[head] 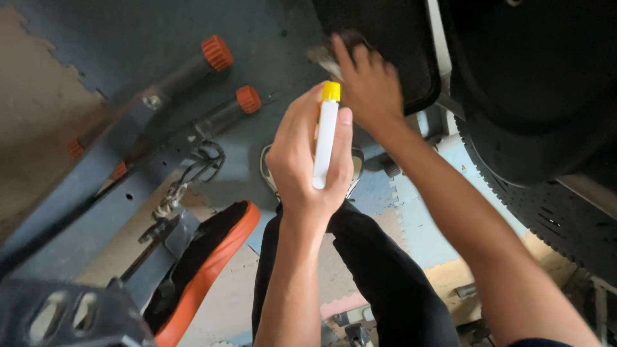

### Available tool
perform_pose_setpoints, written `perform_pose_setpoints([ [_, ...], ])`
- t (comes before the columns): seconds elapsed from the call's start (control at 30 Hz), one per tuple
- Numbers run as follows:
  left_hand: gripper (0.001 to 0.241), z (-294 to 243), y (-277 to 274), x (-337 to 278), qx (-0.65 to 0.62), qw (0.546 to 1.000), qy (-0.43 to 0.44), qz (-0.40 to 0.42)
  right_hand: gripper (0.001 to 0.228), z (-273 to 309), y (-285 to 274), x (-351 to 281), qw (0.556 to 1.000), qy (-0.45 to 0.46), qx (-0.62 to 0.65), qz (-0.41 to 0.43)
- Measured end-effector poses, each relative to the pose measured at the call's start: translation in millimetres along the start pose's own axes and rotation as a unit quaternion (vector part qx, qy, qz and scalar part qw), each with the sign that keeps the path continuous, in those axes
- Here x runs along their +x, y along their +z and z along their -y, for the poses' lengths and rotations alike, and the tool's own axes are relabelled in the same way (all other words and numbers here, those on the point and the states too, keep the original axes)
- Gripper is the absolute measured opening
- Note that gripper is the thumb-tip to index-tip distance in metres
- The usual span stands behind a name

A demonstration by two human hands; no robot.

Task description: Cleaning an elliptical machine and other gym equipment with a spray bottle and cloth.

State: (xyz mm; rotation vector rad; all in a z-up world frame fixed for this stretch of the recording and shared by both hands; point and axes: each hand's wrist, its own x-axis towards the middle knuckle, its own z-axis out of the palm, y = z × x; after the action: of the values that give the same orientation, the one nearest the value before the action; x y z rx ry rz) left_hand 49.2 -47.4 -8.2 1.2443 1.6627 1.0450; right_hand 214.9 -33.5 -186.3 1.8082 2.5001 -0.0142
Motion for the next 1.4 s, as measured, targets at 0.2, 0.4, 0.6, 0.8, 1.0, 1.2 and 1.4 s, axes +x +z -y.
perform_pose_setpoints([
  [0.2, 0.024, -1, -21, -6, -0.001, 1.0, -0.022, -0.019, 0.071, -21, -8, -47, 0.986, -0.105, -0.008, 0.128],
  [0.4, 0.022, 4, -24, -17, 0.017, 1.0, 0.001, -0.02, 0.067, -7, 20, 18, 0.993, -0.099, 0.068, 0.0],
  [0.6, 0.024, 1, -33, -17, -0.012, 0.999, -0.021, -0.025, 0.068, -6, -2, -14, 0.986, -0.06, 0.109, 0.107],
  [0.8, 0.022, 7, -37, -21, -0.015, 0.999, -0.011, -0.027, 0.064, -9, 3, -32, 0.987, -0.102, 0.091, 0.079],
  [1.0, 0.022, 10, -32, -28, -0.007, 1.0, -0.011, -0.02, 0.054, 7, 24, 21, 0.99, -0.066, 0.121, 0.027],
  [1.2, 0.024, 12, -44, -23, -0.011, 1.0, -0.015, -0.018, 0.072, 0, 9, -51, 0.99, -0.059, 0.119, 0.058],
  [1.4, 0.023, 12, -47, -26, -0.017, 1.0, -0.009, -0.015, 0.069, 14, 24, -6, 0.993, -0.083, 0.084, -0.028],
])
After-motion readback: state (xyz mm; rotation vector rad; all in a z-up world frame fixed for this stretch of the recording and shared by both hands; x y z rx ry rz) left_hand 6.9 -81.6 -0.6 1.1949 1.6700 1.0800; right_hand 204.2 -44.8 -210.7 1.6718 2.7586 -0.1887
